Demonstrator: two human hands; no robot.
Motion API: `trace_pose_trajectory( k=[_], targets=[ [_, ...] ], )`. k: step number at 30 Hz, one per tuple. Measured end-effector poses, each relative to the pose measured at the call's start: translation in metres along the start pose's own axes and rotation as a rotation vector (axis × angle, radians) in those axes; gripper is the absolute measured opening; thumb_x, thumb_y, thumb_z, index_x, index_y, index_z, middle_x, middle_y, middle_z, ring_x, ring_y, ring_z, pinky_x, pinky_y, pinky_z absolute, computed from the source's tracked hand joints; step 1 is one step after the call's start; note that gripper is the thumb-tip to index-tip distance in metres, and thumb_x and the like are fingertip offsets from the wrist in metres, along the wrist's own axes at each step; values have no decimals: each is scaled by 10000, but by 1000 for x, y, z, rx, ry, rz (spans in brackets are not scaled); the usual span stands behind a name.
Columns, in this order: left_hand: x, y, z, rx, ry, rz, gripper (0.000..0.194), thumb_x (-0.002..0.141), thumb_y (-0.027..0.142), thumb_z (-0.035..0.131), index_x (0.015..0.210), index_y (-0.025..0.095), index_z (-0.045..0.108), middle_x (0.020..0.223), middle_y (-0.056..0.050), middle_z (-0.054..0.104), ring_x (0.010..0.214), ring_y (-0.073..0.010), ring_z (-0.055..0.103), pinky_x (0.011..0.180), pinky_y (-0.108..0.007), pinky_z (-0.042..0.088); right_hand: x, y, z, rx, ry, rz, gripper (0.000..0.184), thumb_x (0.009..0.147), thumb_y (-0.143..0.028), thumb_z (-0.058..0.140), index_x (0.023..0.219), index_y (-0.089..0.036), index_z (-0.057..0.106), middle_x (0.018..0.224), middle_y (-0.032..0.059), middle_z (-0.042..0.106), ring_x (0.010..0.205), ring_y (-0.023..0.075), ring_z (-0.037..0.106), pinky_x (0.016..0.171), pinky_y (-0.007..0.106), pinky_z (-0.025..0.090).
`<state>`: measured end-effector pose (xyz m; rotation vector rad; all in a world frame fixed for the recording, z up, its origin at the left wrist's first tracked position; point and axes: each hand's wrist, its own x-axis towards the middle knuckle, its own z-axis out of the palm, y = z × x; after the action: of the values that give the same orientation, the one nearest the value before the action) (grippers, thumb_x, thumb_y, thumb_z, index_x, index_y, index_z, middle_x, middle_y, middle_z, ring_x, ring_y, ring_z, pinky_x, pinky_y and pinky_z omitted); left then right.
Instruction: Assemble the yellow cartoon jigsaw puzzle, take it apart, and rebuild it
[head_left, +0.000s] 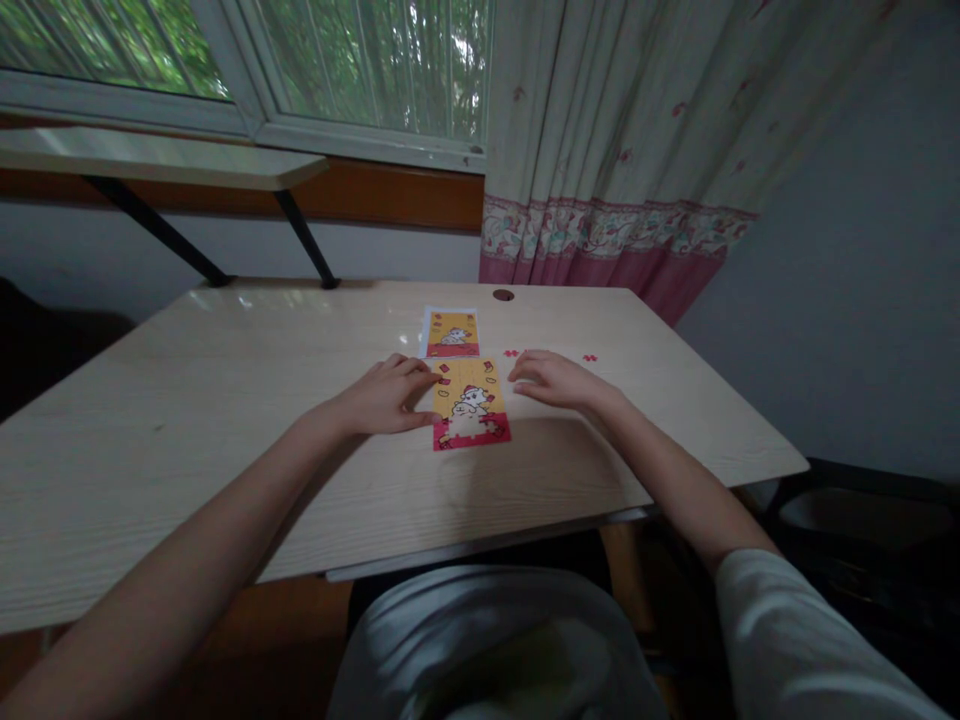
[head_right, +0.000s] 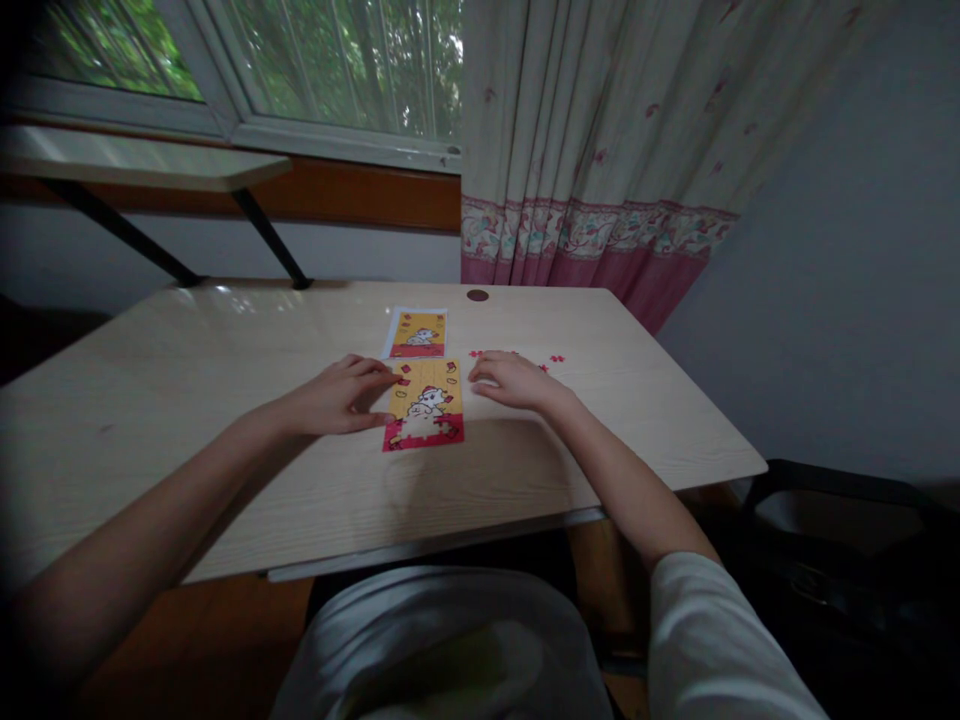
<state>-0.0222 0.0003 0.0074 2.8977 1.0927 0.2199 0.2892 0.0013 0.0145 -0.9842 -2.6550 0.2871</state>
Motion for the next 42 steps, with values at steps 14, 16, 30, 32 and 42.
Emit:
trace_pose_trajectory(
  k=[14,16,30,32,42],
  targets=[
    [0,-6,2,-28,8,25,665,765,658,442,1213,176,534,1173,-138,564,1052,-294,479,869,-414,345,-50,75,-42,61,-127,589,234,721,-293,585,873,-128,649,660,16,581,548,93,467,514,208,347],
    [0,-5,1,-28,5,21,663,766,654,446,1210,169,536,1171,-141,564,1057,-296,475,870,-413,342,-50,78,-39,70,-142,585,241,703,-275,596,886,-125,641,678,19,579,559,93,470,519,206,349],
    [0,-2,-2,-7,7,32,605,805,608,430,1197,159,532,1132,-132,583,1034,-272,487,880,-397,338,-49,78,-33,299,-134,559,150,631,-213,584,760,-142,557,631,-11,551,541,83,451,498,198,343],
    [1,-2,-2,-10,19,24,584,822,590,416,1186,151,539,1120,-131,587,1034,-267,488,883,-390,340,-45,73,-31,367,-117,533,155,653,-253,598,754,-141,564,624,-7,557,536,85,460,495,201,345],
    [1,0,-2,-4,12,46,647,770,633,463,1186,143,536,1122,-137,577,1029,-276,493,899,-397,343,14,-24,31,769,132,298,221,679,-323,666,798,-140,626,745,37,648,688,113,588,659,240,460]
  ],
)
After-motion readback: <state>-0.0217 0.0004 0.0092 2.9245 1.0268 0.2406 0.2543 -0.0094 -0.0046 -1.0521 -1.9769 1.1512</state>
